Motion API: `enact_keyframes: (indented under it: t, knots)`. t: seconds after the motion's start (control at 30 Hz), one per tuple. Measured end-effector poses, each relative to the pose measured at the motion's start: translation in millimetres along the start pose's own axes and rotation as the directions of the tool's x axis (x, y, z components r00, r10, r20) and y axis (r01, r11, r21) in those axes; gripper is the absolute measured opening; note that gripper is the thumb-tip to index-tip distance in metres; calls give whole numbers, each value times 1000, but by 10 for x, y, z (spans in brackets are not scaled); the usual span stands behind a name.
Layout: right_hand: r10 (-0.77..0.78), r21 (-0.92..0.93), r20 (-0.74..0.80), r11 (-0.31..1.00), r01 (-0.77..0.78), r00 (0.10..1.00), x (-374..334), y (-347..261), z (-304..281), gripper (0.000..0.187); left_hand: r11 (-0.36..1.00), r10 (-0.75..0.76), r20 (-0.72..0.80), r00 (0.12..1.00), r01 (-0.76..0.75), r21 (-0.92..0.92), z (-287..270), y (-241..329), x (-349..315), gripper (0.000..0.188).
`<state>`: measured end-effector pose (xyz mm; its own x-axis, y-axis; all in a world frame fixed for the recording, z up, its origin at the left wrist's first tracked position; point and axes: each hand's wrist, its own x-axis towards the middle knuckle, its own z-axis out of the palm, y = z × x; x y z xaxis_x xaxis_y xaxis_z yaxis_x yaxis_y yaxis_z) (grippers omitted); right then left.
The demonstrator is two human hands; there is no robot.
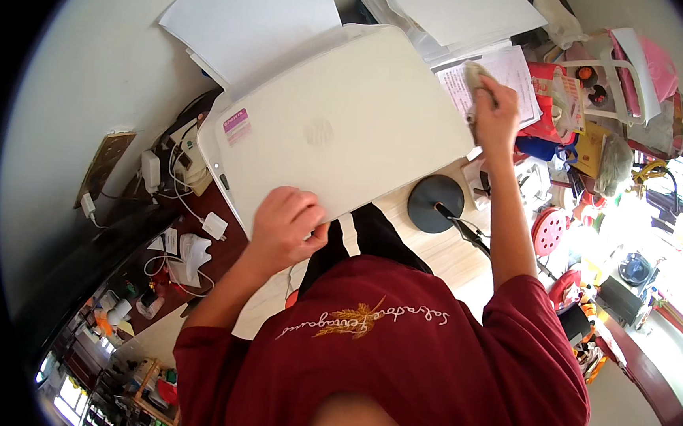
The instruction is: The person wipes the exterior and interior surfaces of a printer using a cloth, covering the lid, sides, and the internal scanning glass.
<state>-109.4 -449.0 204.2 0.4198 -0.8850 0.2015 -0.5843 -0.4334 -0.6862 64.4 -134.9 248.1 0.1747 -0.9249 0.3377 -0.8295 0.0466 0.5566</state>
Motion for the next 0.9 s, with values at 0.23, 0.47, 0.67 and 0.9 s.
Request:
enact_keyframes:
  t: [0.23, 0.47, 0.67, 0.9]
  knots:
    - [133, 201, -39, 972, -123, 990, -173, 264, 2, 25, 958, 38, -26, 999, -28, 285, -1159, -125, 820, 16]
    - [-66, 48, 41, 997, 64, 997, -75, -161, 181, 21, 856, -235, -208, 950, 303, 420, -1664, -876, 1364, 20]
    - [-407, -113, 135, 900, 422, 904, 191, -381, 730, 28, 835, -302, -263, 916, 387, 390, -1673, -1007, 1440, 24]
    - [-579, -239, 365, 698, 675, 729, 417, -485, 1409, 32, 848, -352, -300, 886, 438, 299, -1645, -1074, 1429, 26]
